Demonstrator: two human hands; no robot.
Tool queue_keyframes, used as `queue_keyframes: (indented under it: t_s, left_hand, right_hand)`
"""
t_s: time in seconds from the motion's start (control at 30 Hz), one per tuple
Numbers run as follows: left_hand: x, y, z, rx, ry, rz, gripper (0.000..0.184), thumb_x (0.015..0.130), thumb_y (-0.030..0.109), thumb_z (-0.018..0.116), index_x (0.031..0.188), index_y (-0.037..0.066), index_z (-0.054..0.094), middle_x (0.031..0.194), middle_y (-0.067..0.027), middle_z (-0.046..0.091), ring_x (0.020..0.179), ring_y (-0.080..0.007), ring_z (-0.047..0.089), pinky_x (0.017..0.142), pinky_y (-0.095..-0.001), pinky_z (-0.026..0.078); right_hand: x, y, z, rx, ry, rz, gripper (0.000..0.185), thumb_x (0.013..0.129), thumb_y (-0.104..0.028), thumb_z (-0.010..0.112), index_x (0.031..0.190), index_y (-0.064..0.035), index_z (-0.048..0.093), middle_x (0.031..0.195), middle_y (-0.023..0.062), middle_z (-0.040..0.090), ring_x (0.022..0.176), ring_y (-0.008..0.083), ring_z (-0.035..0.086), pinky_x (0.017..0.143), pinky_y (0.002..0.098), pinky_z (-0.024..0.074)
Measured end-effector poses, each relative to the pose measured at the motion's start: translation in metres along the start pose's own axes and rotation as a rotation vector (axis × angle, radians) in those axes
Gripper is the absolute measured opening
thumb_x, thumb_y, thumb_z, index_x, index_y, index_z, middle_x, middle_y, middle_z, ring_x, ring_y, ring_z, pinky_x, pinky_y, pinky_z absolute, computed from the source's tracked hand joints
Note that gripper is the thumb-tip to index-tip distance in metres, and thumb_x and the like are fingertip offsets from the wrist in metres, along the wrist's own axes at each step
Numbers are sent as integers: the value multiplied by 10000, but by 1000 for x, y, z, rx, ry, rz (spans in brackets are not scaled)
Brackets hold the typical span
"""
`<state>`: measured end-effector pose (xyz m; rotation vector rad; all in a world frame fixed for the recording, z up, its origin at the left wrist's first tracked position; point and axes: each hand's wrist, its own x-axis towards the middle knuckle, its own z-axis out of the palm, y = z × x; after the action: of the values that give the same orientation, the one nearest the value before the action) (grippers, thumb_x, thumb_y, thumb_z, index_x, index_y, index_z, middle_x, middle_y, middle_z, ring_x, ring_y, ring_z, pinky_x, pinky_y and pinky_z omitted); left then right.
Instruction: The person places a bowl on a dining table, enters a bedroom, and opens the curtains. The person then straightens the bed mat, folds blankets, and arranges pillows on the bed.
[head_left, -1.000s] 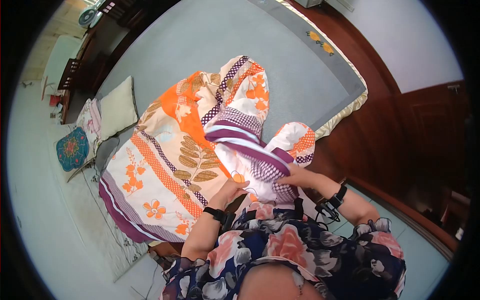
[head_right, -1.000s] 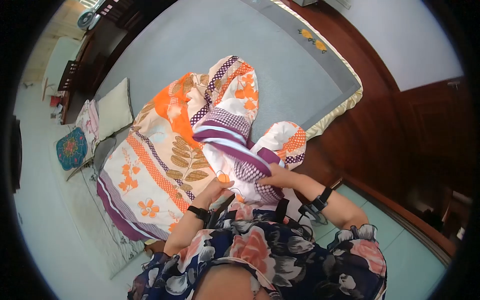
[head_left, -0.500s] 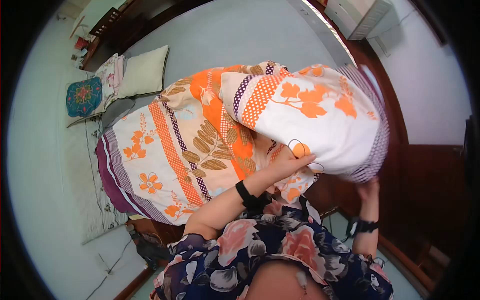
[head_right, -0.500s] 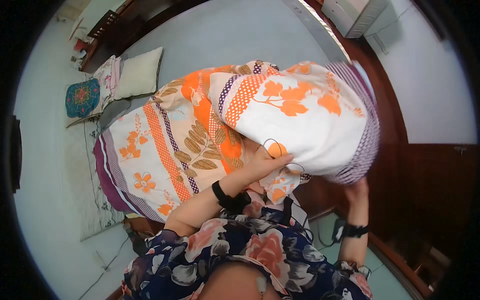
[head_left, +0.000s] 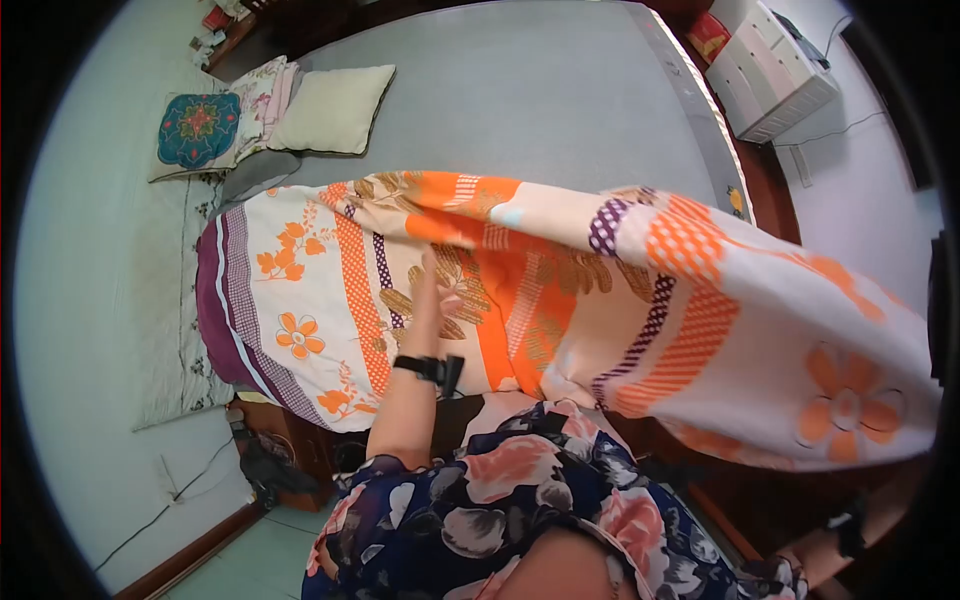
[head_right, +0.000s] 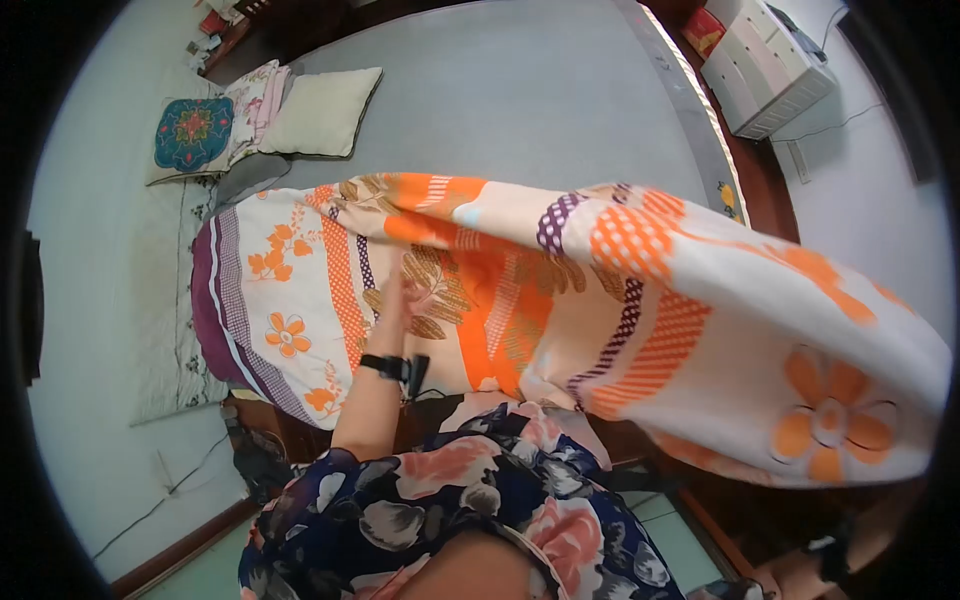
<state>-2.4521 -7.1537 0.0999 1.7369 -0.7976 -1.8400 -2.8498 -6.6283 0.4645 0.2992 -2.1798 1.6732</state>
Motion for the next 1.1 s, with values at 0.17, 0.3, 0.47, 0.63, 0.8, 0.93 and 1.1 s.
queue_keyframes:
  t_s: [0.17, 0.3, 0.47, 0.63, 0.8, 0.93, 1.1]
  left_hand:
    - [53, 38, -9, -316, -231, -203, 805, 768, 667, 521, 1273, 52, 398, 1207, -134, 486, 1007, -323, 532, 802, -463, 504]
    - [80, -1, -41, -667, -165, 114, 341, 940, 268, 462, 1193, 39, 476, 1172, -121, 555, 1053, -271, 550, 860, -419, 489]
    - [-51, 99, -107, -588, -289, 492, 336, 924, 316, 447, 1050, 21, 544, 1003, -143, 608, 940, -271, 584, 841, -405, 482]
    - [7, 207, -80, -352, -114, 557, 310, 925, 242, 442, 1056, -27, 522, 992, -164, 601, 911, -296, 595, 825, -396, 502]
    - [155, 270, 35, -444, -194, 261, 314, 924, 170, 434, 1094, -86, 494, 1106, -204, 571, 1007, -322, 582, 872, -412, 501]
    - [212, 193, 133, -458, -426, 484, 435, 966, 326, 387, 1141, -66, 455, 1112, -198, 535, 1017, -276, 534, 931, -397, 453]
    - [72, -14, 229, 311, -424, 407, 409, 913, 300, 498, 1167, -21, 491, 1066, -110, 564, 998, -222, 525, 878, -331, 431]
  right_hand:
    - [8, -15, -17, -185, 29, 1, 379, 828, -204, 581, 1135, 18, 565, 1051, 118, 614, 948, 199, 583, 845, 323, 458]
    - [35, -27, -9, -264, 30, -20, 396, 833, -249, 573, 1128, 14, 573, 1047, 112, 616, 938, 196, 583, 835, 318, 458]
    - [112, -40, 26, -325, 34, -81, 422, 840, -306, 563, 1120, 10, 584, 1041, 104, 619, 925, 193, 582, 823, 312, 458]
    - [222, -33, 78, -318, 22, -136, 455, 846, -363, 553, 1111, 5, 594, 1035, 97, 621, 912, 190, 582, 810, 306, 459]
    - [326, 70, 199, -365, -131, -233, 473, 829, -370, 573, 1122, 2, 580, 1059, 111, 610, 941, 209, 570, 824, 316, 450]
    - [334, 233, 300, -458, -339, -298, 493, 788, -317, 626, 1154, 2, 539, 1114, 148, 583, 1013, 251, 546, 868, 343, 433]
    - [196, 449, 307, -515, -635, -51, 560, 736, -250, 691, 1193, 2, 488, 1183, 194, 549, 1103, 303, 517, 923, 376, 412]
